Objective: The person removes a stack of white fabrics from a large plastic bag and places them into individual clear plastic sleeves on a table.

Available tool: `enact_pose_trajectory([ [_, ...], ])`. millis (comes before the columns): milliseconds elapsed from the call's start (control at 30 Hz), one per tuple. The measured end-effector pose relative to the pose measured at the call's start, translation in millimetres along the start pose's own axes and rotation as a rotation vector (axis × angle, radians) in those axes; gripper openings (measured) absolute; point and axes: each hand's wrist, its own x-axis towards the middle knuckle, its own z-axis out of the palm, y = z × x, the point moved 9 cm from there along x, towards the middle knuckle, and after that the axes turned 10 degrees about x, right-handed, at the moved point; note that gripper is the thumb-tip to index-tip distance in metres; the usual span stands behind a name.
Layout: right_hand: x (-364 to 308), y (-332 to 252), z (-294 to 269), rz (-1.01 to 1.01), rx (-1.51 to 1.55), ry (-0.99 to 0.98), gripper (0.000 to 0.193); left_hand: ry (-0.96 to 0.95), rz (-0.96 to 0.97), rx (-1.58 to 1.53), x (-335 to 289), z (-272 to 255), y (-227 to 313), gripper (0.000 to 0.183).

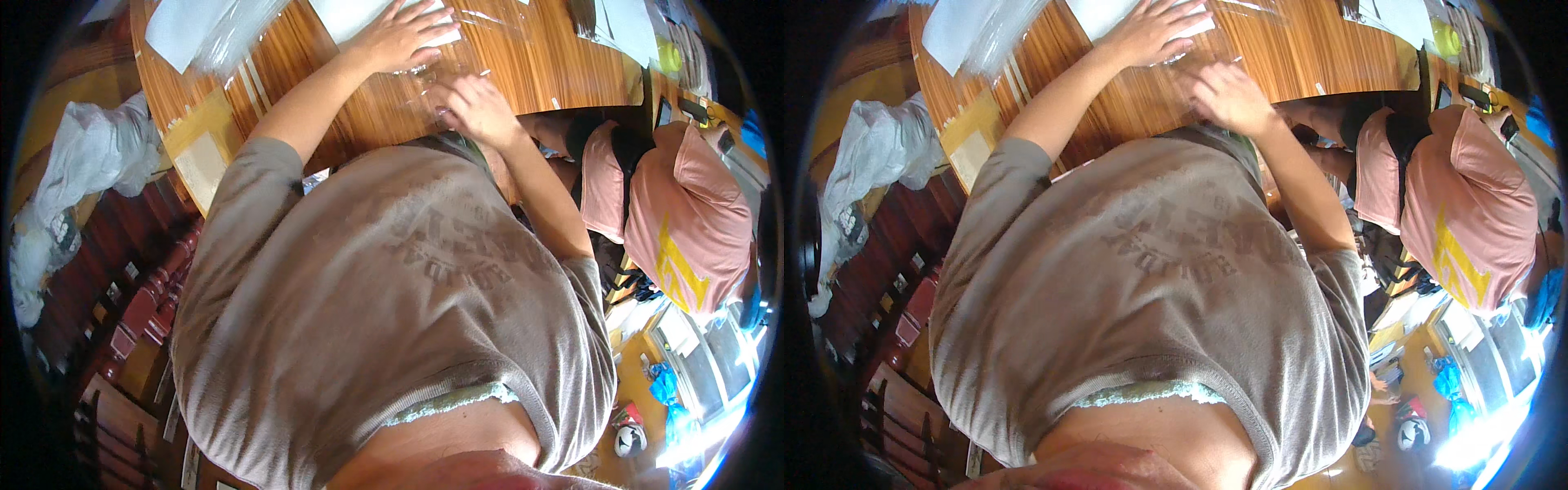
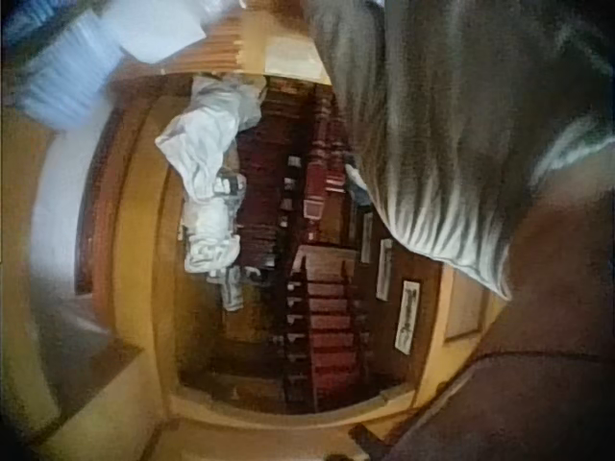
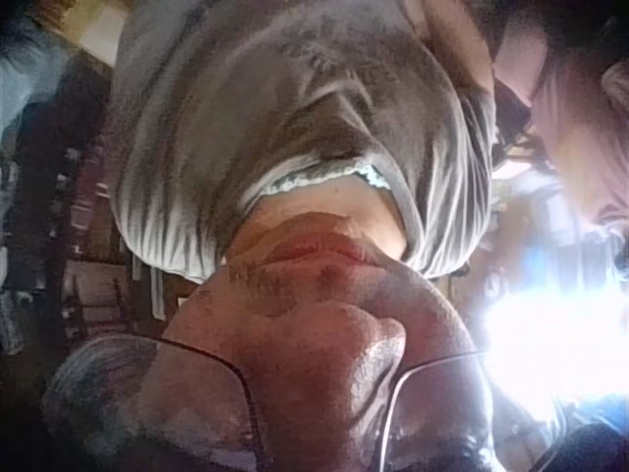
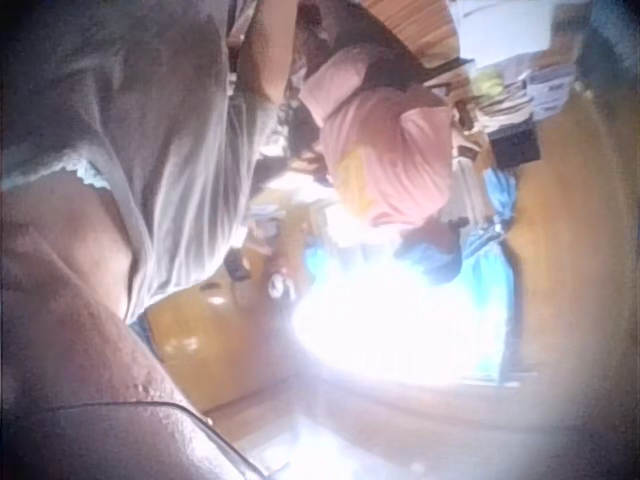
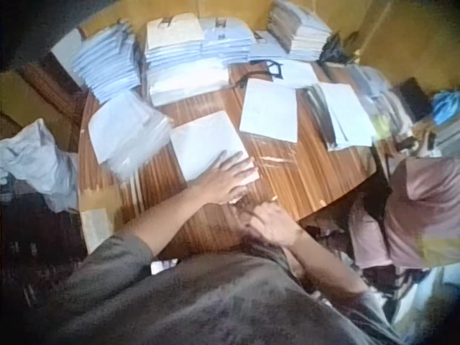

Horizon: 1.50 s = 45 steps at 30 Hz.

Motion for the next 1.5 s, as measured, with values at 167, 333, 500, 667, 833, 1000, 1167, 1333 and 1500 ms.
enact_pose_trajectory([
  [167,-41,49,-8,0.128,-0.074,0.115,0.043,-0.360,-0.128,0.173,-20,-30,39,0.055],
  [333,-52,65,-14,0.143,0.140,0.217,0.022,-0.065,-0.298,-0.022,-103,-28,112,0.062],
  [500,-58,84,0,0.138,0.288,0.314,0.019,0.143,-0.416,-0.087,-126,-28,121,0.049],
  [667,-60,96,1,0.188,0.340,0.396,0.017,0.325,-0.581,-0.158,-151,-32,113,0.016],
  [833,-56,93,-3,0.203,0.319,0.425,0.018,0.471,-0.696,-0.082,-160,-50,121,0.011],
  [1000,-57,91,-2,0.228,0.276,0.437,0.022,0.492,-0.835,-0.034,-173,-47,122,0.017],
  [1167,-58,85,-5,0.308,0.186,0.418,0.024,0.437,-1.010,-0.004,-183,-39,115,0.028],
  [1333,-58,67,-23,0.277,-0.044,0.509,0.029,0.496,-0.970,0.102,-177,-51,115,0.043],
  [1500,-39,-6,45,-0.202,0.115,0.107,0.043,0.025,-0.528,0.177,-135,-11,140,0.071],
])
